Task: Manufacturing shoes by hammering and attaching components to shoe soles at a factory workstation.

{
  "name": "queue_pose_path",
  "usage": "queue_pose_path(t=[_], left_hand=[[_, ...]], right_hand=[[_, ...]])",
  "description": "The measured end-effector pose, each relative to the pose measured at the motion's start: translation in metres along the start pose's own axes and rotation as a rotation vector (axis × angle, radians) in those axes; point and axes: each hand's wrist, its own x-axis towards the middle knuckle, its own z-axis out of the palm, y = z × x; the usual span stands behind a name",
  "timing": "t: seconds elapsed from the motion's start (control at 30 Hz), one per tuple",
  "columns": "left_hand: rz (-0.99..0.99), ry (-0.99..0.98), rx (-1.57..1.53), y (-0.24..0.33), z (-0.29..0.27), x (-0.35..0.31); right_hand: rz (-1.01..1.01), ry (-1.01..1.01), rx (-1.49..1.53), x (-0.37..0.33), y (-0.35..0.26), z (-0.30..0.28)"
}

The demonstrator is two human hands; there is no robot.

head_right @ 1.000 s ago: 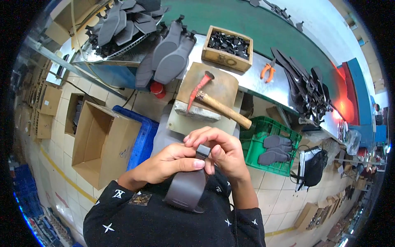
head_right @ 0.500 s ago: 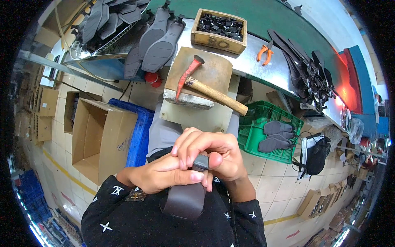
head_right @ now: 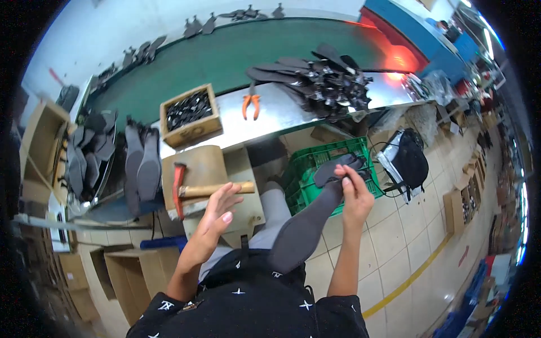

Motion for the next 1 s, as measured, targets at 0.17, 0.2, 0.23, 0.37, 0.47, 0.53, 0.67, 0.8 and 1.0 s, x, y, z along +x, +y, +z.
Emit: queue_pose_path(t=[0.17,0.2,0.23,0.37,0.47,0.53,0.67,0.8,1.0], left_hand=[[-0.025,-0.047,-0.019,-0.003,0.014,0.013],[-0.028,-0.041,-0.013,-0.003,0.017,0.015],[-0.022,-0.044,-0.001,-0.003,0.018,0.017],[-0.104,0.028,0.045,-0.004,0.026,0.030],[0.014,0.014,0.305,0.000,0.035,0.051],[0.050,-0.028,0.318,0.003,0.043,0.064],[-0.006,-0.246,0.128,0.015,0.045,0.061],[-0.531,-0.510,-0.400,0.054,0.041,0.032],[-0.543,-0.231,-0.848,0.065,0.047,-0.009]], right_hand=[[0.061,0.124,-0.184,0.046,0.109,-0.074],[0.078,0.131,-0.194,0.052,0.131,-0.086],[0.074,0.139,-0.184,0.057,0.143,-0.092],[0.133,0.065,-0.185,0.067,0.132,-0.075],[-0.068,-0.250,-0.067,0.063,0.039,-0.031],[-0.077,-0.425,0.048,0.048,-0.015,0.001],[-0.047,-0.648,0.374,0.017,-0.046,0.036],[0.114,-0.730,0.882,-0.001,-0.034,0.055],[0.491,-0.628,1.222,-0.043,-0.044,0.084]])
